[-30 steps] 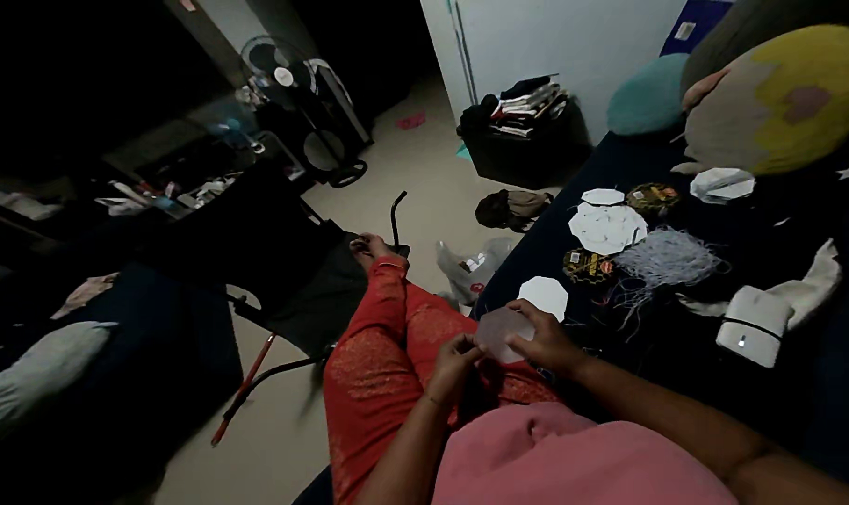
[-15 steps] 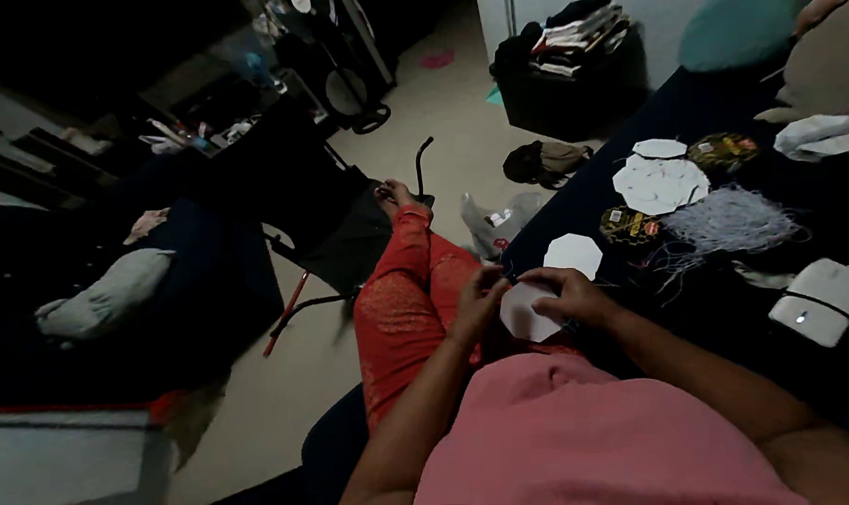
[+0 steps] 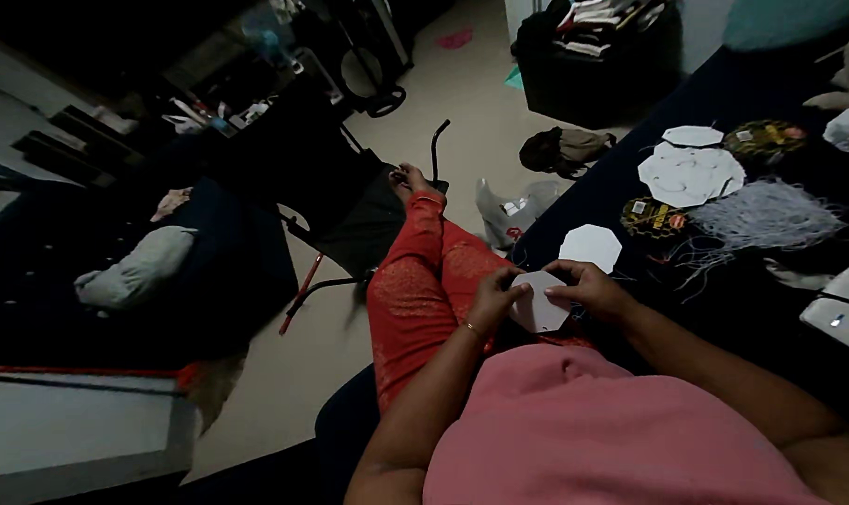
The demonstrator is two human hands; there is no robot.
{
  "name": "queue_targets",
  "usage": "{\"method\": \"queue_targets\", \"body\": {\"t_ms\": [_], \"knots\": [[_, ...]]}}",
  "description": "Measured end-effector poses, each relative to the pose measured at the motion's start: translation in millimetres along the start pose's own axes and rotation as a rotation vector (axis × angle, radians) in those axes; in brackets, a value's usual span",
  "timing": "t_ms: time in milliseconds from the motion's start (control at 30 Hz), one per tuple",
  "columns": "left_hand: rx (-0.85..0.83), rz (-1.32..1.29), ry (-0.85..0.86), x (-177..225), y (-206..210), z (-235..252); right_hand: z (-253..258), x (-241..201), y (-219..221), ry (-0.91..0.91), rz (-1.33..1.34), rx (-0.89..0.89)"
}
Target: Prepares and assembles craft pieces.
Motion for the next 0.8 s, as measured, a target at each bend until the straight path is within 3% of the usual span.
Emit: {"method": "queue_targets", "body": {"t_ms": [367, 800], "knots": [[-0.093, -0.179, -0.087, -3.7, -0.2, 0.3, 0.3, 5.2, -2.4, 0.024, -0.089, 0.107], [-0.069, -0.303, -0.034, -9.7, 4.3, -1.1, -0.1, 5.4, 3.5, -0.084, -0.161, 0.057]]}}
Point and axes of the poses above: each hand's wrist, its own z-axis towards the middle knuckle, its own y-axis out of the palm, x = y × z, the point moved 1 cm from there along z, towards the middle knuckle, and after that the axes turned 10 degrees about -y, right-handed, at the moved point
